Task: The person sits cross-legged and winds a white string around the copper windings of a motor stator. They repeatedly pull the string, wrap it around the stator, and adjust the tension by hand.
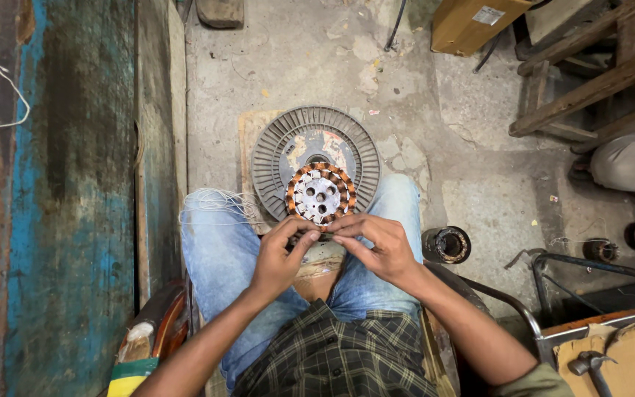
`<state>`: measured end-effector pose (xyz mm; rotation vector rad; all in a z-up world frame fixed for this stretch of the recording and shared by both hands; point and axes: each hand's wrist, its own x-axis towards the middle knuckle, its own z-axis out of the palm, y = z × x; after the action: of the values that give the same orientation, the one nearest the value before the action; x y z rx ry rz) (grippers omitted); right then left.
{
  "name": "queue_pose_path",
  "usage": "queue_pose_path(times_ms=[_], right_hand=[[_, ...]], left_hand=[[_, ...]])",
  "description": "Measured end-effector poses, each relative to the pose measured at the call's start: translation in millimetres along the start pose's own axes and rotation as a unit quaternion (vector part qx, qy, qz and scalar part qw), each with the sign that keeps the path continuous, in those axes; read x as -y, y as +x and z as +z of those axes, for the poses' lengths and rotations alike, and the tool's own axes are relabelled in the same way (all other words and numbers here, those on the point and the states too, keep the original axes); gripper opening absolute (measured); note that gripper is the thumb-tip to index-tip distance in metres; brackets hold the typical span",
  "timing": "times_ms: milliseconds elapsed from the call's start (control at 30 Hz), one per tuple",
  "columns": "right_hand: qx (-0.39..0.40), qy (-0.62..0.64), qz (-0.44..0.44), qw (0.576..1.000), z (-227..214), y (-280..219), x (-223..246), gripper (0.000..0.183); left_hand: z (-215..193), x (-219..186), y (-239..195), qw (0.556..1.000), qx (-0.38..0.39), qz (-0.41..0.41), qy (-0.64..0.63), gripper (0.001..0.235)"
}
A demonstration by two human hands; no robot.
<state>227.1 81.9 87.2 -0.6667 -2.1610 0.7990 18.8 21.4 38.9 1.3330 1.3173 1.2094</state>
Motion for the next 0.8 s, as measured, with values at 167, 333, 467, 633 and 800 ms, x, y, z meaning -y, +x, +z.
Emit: queue_pose_path(times_ms=[167,333,467,633,800], right_hand=[[-0.041,-0.033,0.022,0.998,7.4,0.2,-19.6,0.009],[-0.088,-0.066,0.057,0.992,9.3,0.7,-38.9,0.010],[-0.109,-0.056,0.065,0.990,14.1,-1.3,-40.5,0.009],[-0.128,-0.050,0.069,0.988,19.8,0.5,-38.5,0.010],[-0.116,-0.077,0.037,0.990,19.7,2.7,-41.9,0.009]], left_hand=[[-0.1,1.7,0.2,0.999,-0.003,0.004,0.042,0.016],[-9.5,-5.5,2.8,0.954,-0.051,0.155,0.253,0.020],[-12.0,-8.1,3.9,0.890,-0.037,0.234,0.390,0.027],[-11.1,-2.6,6.2,0.888,-0.021,0.235,0.395,0.021],[-13.8,2.2,3.7,0.907,0.008,0.197,0.372,0.011]])
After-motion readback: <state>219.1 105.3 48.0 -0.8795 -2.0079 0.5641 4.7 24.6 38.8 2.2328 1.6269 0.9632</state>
